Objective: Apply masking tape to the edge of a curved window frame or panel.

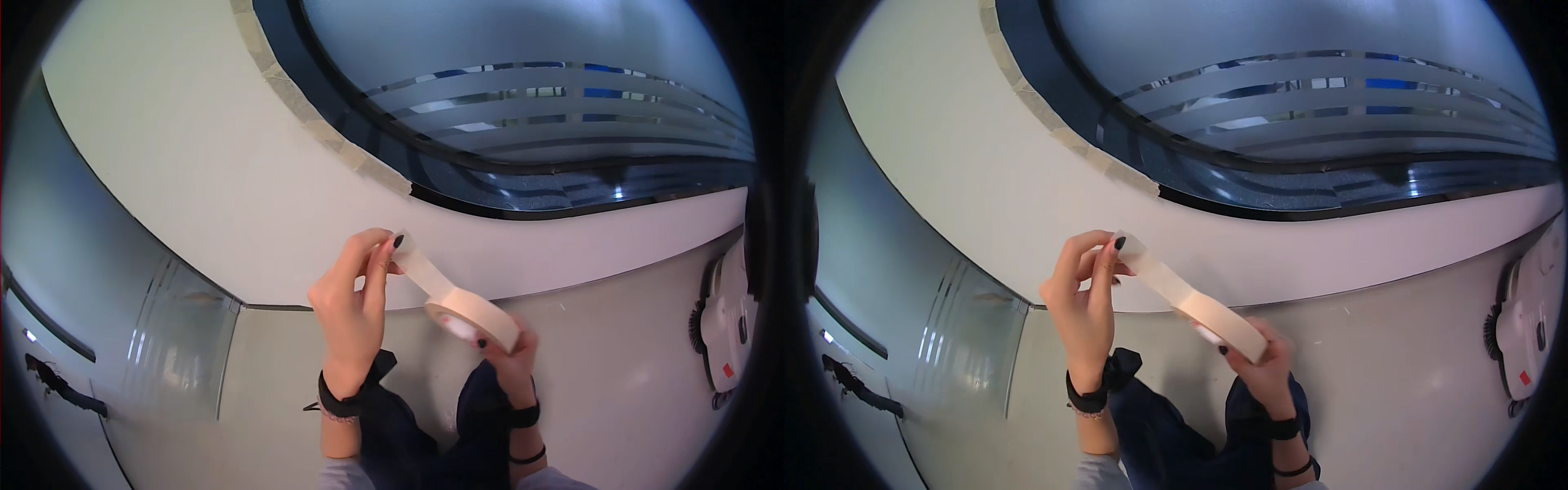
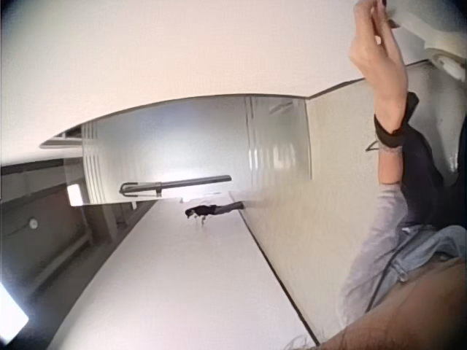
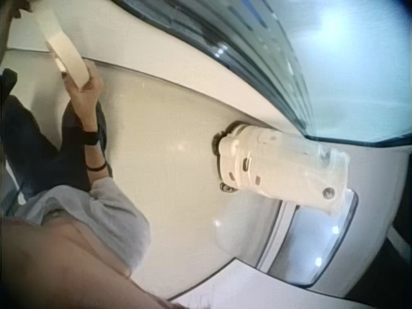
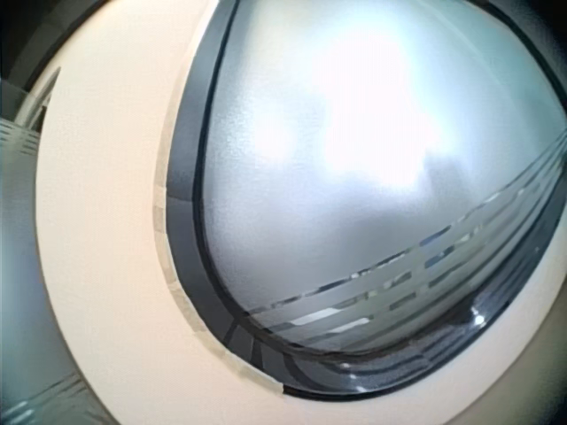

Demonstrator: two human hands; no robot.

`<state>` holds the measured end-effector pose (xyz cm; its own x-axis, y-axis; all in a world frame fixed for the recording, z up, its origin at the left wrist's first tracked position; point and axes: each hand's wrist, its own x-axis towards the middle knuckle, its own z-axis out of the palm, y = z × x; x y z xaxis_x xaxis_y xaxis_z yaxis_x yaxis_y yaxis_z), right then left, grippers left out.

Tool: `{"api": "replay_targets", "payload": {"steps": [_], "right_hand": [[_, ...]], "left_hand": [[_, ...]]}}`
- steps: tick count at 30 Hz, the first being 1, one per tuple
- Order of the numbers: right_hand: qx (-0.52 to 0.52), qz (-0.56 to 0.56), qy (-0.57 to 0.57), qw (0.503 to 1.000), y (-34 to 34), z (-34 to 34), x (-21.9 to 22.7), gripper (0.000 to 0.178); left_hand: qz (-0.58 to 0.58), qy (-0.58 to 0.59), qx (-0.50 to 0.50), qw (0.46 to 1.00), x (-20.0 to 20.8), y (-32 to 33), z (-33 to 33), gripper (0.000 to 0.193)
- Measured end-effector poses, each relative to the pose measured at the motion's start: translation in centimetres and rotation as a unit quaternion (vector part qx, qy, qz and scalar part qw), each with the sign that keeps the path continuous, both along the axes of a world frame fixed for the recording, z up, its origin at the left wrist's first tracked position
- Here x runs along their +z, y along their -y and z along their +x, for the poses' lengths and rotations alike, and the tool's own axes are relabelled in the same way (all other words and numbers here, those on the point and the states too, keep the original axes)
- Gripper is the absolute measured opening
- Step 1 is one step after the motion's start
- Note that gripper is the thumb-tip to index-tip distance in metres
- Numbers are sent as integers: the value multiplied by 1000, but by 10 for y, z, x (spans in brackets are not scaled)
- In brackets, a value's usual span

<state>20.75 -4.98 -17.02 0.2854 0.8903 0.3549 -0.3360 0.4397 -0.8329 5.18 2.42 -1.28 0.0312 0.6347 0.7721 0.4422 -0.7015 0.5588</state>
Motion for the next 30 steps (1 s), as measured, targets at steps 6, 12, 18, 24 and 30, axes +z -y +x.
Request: {"api": "replay_targets", "payload": {"steps": [6,12,18,24,30], "right_hand": [[-159,181,297,924,-2,76,54,29],[-168,269,489,813,-29,112,79,25],[-191,253,570,758,-39,113,63,32],[-262,291,535,749,-54,87,54,35],[-321,291,481,762,-55,62,29,37]], "left_hand": [[-5,-27,-37,999,-8,-12,6,10],[-139,284,-189,930,-38,-48,32,32],[-107,213,-158,958,-62,-72,30,11],[155,98,-18,983,-55,-86,36,13],[129,155,-41,978,-48,-92,28,11]]}}
